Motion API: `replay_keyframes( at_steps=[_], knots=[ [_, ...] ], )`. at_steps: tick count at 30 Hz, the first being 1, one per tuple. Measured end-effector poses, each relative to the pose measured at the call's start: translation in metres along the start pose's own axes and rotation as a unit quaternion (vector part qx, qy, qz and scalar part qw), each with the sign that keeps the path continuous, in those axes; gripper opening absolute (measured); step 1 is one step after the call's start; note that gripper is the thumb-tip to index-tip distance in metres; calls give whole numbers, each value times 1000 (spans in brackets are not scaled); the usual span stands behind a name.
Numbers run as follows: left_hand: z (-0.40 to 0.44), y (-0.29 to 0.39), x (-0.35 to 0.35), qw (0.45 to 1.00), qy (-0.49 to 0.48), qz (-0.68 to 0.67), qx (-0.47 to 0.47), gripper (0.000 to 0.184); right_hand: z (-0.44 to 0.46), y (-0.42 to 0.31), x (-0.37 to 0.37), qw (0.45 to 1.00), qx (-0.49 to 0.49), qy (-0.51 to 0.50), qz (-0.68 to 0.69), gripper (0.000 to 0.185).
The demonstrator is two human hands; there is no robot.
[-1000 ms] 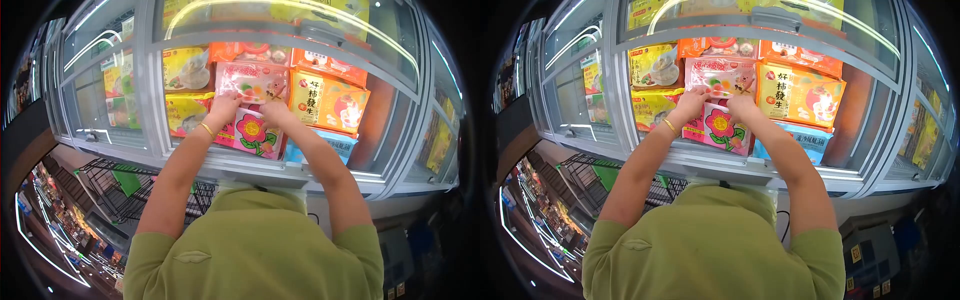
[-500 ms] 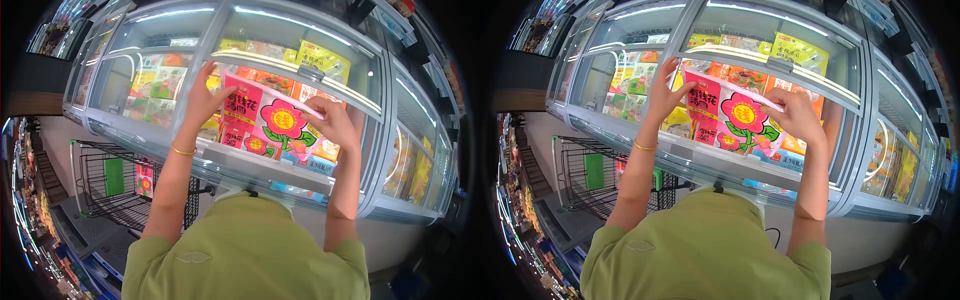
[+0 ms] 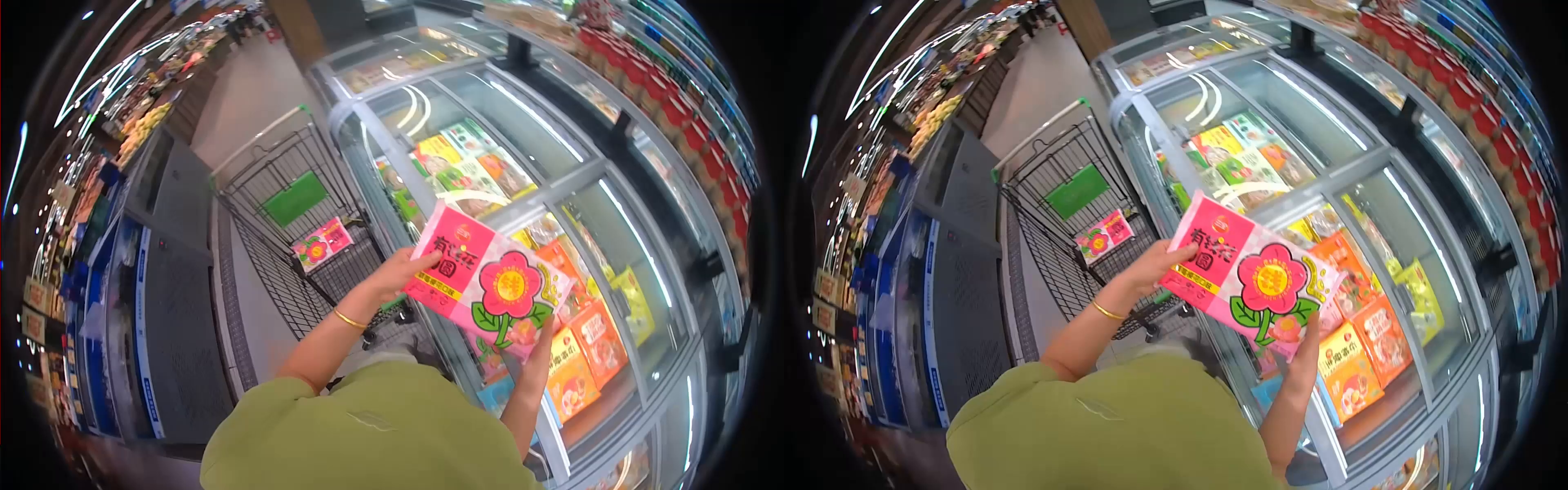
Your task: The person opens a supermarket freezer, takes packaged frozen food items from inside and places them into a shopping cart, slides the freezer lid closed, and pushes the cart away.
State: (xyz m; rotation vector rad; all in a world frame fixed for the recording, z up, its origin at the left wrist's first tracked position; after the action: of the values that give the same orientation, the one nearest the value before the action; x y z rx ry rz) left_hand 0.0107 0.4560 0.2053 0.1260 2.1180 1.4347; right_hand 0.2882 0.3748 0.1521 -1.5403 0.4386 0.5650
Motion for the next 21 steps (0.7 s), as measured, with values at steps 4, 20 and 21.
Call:
replay_keyframes(
  at_steps=[4,20,21],
  knots=[
    [-45,-1,46,1000,26,11,-2,40,35,64,-11,983,-181,23,7,27],
    [-153,-61,226,945,231,-175,-154,33,141,128,-235,925,-290,-195,-150,32],
    [-155,-76,239,942,233,-186,-154,33,148,145,-236,910,-322,-203,-163,34]
  ],
)
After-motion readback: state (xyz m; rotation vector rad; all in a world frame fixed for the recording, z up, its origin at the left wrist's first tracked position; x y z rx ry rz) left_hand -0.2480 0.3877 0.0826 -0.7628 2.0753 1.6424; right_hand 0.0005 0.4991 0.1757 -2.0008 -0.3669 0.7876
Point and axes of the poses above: each hand's wrist, its own z-axis towards the middle knuckle, its own x-axis out of the back of the hand, y = z × x, the point moved 3 cm from there along z, towards the middle knuckle, and after that the axes turned 14 degrees about -y, right-handed, at the moved point
